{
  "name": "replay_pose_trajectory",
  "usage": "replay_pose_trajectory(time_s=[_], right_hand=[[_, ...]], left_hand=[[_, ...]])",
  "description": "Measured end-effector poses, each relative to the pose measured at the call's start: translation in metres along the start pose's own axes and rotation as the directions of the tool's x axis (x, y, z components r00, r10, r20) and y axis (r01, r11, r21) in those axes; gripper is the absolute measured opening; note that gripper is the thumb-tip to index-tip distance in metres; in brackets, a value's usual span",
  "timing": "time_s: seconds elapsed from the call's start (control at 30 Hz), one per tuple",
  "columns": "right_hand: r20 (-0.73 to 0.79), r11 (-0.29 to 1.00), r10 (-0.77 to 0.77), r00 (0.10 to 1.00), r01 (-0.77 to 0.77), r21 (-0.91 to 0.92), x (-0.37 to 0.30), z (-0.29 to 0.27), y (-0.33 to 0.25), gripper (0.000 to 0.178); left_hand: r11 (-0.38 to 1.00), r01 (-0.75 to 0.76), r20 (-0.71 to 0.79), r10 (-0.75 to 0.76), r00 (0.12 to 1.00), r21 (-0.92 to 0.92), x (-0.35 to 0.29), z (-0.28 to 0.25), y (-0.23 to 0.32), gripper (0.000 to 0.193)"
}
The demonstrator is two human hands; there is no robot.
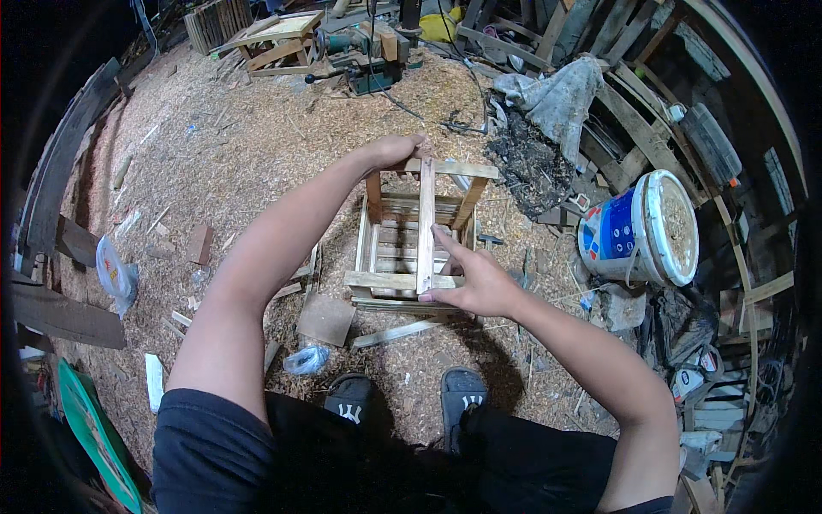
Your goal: Assembling a small wooden structure using a hammer and nails in a woodworking shop.
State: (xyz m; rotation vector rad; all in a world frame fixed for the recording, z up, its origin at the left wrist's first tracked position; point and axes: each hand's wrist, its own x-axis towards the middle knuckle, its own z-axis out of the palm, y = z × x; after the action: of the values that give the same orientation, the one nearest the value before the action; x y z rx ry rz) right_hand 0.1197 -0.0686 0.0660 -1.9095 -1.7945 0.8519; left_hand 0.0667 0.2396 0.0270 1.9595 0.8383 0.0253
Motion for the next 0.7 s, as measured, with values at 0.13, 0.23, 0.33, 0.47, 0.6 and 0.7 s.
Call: replay_pose_trajectory(time_s=[0.13, 0.23, 0.33, 0.47, 0.6, 0.7], right_hand=[[0.040, 0.998, 0.063, 0.997, -0.064, 0.021, -0.001, -0.002, 0.005, 0.113], [-0.017, 0.999, 0.018, 1.000, -0.017, 0.033, 0.000, 0.006, 0.013, 0.113], [-0.053, 0.999, -0.008, 0.999, 0.010, 0.038, -0.001, 0.007, 0.012, 0.113], [-0.062, 0.999, -0.023, 0.998, 0.026, 0.042, 0.000, 0.009, 0.015, 0.111], [-0.047, 0.998, -0.034, 0.998, 0.036, 0.046, -0.003, 0.008, 0.014, 0.108], [-0.039, 0.994, -0.097, 0.995, 0.099, 0.055, -0.005, 0.009, 0.014, 0.100]], left_hand=[[0.968, -0.105, -0.029, 0.115, 0.993, 0.227, -0.004, 0.004, 0.004, 0.061], [0.959, -0.200, 0.026, 0.199, 0.980, 0.202, -0.007, 0.005, 0.004, 0.053], [0.981, -0.163, 0.010, 0.163, 0.987, 0.105, -0.004, 0.006, 0.001, 0.044], [0.981, -0.171, -0.045, 0.176, 0.983, 0.097, -0.002, 0.008, -0.002, 0.043], [0.987, -0.118, -0.033, 0.123, 0.992, 0.111, -0.001, 0.009, 0.003, 0.042], [0.986, -0.128, -0.037, 0.132, 0.991, 0.104, -0.001, 0.008, 0.001, 0.043]])
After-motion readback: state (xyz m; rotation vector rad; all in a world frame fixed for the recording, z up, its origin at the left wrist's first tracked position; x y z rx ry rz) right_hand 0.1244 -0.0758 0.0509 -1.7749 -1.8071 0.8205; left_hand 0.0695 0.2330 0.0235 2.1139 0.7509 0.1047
